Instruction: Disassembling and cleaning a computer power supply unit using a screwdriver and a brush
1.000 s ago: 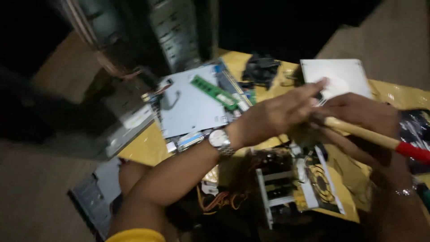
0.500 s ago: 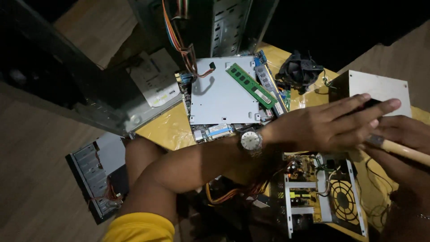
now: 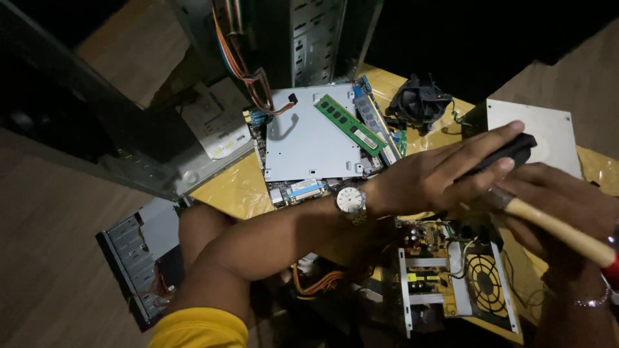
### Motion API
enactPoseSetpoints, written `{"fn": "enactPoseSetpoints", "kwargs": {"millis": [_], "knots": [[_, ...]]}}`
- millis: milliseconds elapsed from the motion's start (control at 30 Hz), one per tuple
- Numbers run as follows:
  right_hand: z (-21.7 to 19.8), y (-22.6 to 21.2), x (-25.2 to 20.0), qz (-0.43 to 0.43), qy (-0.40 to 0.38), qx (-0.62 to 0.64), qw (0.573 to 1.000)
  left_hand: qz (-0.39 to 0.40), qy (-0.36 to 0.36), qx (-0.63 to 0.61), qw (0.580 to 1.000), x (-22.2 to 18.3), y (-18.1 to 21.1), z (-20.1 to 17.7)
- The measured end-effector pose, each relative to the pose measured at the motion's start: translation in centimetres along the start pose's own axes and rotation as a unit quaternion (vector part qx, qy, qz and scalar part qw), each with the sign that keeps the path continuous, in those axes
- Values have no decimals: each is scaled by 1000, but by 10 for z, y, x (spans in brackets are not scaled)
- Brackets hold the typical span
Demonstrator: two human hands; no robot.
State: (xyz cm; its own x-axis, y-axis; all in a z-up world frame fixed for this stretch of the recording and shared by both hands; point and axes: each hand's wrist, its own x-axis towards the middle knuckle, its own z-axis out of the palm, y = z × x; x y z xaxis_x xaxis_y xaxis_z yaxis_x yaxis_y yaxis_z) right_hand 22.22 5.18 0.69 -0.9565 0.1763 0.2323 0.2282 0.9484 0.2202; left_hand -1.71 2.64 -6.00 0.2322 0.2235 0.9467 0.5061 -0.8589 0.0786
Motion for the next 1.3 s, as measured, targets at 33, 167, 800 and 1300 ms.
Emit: {"fn": "enactPoseSetpoints", "kwargs": {"millis": [33,167,800,1300], "knots": [[-13,-13,15,44,97,83,991,5,14,7,1000,-3,-1,7],[-58,-47,65,157,179,192,952,-12,-20,52,998,1,6,-10],[-47,-44,61,83,101,358,924,10,70,-5,998,3,5,4],[2,-52,30,163,326,175,915,-35,-11,-56,998,-8,3,3]]}}
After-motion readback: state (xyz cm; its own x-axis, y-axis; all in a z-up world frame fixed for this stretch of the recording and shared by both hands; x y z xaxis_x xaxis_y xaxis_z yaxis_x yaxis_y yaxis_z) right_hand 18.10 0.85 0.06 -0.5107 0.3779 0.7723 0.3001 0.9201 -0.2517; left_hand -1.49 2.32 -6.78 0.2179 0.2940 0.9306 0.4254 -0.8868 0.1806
